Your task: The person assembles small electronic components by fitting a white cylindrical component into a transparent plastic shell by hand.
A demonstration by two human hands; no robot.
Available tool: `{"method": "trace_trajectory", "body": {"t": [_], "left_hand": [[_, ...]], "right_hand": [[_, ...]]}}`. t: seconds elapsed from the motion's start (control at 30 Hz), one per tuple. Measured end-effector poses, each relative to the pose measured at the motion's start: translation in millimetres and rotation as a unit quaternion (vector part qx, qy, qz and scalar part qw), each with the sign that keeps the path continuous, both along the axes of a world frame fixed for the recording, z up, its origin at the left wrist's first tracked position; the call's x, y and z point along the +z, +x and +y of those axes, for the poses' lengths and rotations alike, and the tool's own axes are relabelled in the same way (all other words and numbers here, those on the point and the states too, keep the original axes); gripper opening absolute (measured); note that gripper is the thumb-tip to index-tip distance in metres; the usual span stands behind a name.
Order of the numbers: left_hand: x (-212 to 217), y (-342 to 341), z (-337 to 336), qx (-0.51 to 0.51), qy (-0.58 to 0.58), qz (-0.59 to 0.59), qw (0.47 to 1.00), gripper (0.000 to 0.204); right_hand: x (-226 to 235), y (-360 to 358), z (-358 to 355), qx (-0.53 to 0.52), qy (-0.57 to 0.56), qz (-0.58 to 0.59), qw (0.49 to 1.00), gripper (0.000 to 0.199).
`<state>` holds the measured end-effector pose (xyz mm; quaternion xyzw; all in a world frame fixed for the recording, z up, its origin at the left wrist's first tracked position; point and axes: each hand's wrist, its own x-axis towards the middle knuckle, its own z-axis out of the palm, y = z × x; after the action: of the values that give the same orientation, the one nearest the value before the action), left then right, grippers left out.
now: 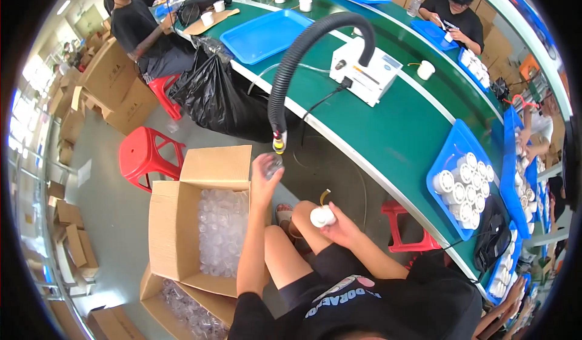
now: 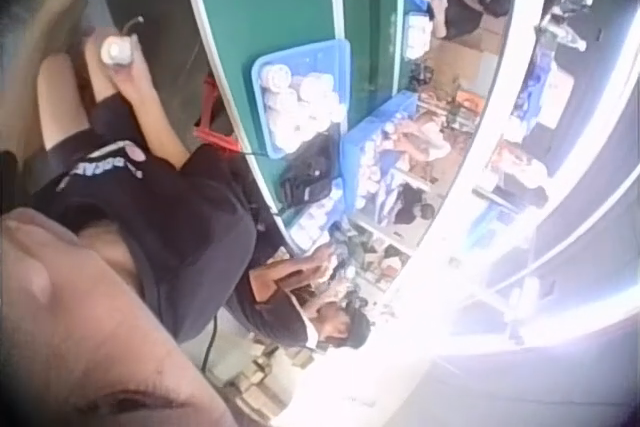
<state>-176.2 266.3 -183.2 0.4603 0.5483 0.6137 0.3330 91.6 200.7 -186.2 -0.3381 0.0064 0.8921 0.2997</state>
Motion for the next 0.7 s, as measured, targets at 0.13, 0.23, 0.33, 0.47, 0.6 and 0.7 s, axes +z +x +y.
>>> {"method": "trace_trajectory", "body": {"t": [0.13, 0.23, 0.33, 0.47, 0.6, 0.7], "left_hand": [[19, 49, 51, -0.013, 0.024, 0.052, 0.998, 0.063], [26, 64, 50, -0.005, -0.036, 0.015, 0.999, 0.06], [14, 60, 29, 0.002, -0.058, -0.11, 0.992, 0.056], [38, 72, -39, -0.055, -0.086, -0.008, 0.995, 0.061], [120, 100, -126, -0.02, -0.108, 0.228, 0.967, 0.062], [147, 111, -159, -0.004, -0.081, 0.392, 0.916, 0.061]], "right_hand": [[32, 66, -46, -0.022, -0.008, -0.05, 0.998, 0.034], [31, 105, -65, 0.008, 0.076, -0.004, 0.997, 0.033], [46, 117, -74, 0.016, 0.171, -0.076, 0.982, 0.038], [86, 103, -55, 0.082, 0.314, -0.199, 0.925, 0.05], [124, 73, -32, 0.021, 0.594, -0.451, 0.666, 0.053], [153, 51, -32, -0.024, 0.638, -0.501, 0.584, 0.051]]}}
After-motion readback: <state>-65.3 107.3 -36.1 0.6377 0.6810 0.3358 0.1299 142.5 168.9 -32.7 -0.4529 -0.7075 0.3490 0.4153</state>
